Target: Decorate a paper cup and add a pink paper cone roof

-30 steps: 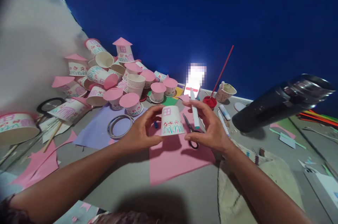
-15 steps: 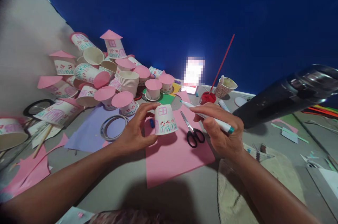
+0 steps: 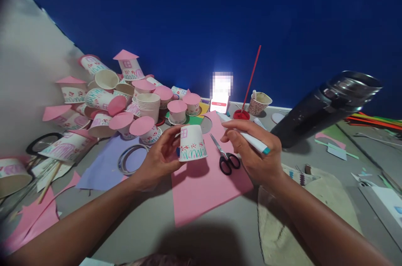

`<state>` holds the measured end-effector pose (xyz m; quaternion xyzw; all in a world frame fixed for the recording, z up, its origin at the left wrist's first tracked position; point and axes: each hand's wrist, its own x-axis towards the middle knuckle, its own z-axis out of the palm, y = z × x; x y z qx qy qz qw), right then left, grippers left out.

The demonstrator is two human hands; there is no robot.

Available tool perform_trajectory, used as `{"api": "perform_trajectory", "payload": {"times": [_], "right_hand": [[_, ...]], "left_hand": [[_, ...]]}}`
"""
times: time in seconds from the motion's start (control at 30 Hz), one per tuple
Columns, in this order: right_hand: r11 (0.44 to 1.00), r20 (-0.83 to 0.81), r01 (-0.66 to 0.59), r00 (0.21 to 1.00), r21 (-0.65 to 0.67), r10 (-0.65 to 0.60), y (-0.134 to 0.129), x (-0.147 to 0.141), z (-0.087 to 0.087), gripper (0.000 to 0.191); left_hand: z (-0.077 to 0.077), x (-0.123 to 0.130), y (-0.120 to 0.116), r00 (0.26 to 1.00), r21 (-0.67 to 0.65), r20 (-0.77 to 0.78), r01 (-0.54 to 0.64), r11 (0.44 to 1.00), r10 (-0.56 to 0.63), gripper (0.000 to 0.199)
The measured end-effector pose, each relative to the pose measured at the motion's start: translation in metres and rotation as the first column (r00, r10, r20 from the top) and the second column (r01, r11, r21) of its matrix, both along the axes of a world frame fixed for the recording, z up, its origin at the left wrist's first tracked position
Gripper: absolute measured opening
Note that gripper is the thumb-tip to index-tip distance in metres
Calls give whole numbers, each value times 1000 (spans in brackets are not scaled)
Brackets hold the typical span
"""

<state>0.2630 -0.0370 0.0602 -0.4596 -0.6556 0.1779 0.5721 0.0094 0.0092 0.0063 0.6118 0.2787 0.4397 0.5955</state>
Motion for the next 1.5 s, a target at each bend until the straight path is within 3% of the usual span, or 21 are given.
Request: {"api": "perform_trajectory", "payload": {"times": [0.3,0.57,0.67,0.8,0.93,1.13,1.27,1.37,1.4,1.43,1.5], "right_hand": [[998,189,9,982,-69,4,8,1,0,16],[994,150,-13,988,-106,29,10,1,1,13],[994,137,-21,990,-111,36,11,3,1,12],[996,134,-13,991,-89,25,12,3,3,10],[994,55,-45,997,-101,51,8,2,4,12],[981,93,-186,979,47,181,-5,5,9,29],[993,95,-122,988,-7,122,-7,4,9,24],[995,26,-58,998,-76,61,-5,3,8,24],[995,0,-54,999,-85,54,-4,3,8,25],[994,-15,-52,999,-93,51,-4,3,8,25],[994,-4,-46,999,-101,46,-2,4,10,24]], "left_hand": [[-2,4,2,998,-40,47,-32,999,34,75],[-5,5,8,990,-103,97,-94,990,104,79],[-3,0,10,990,-270,130,-17,963,54,89],[2,-7,7,973,-447,221,165,879,-70,91],[6,-10,3,941,-513,313,281,811,-128,79],[9,-7,4,947,-507,297,265,820,-122,83],[2,-3,6,983,-367,151,155,917,-106,84],[-8,-3,7,998,-32,-61,-22,999,20,78],[-11,-4,7,983,141,-150,-83,987,104,74],[-14,-5,8,951,323,-232,-122,939,203,71],[-20,-8,10,854,627,-336,-112,771,397,68]]}}
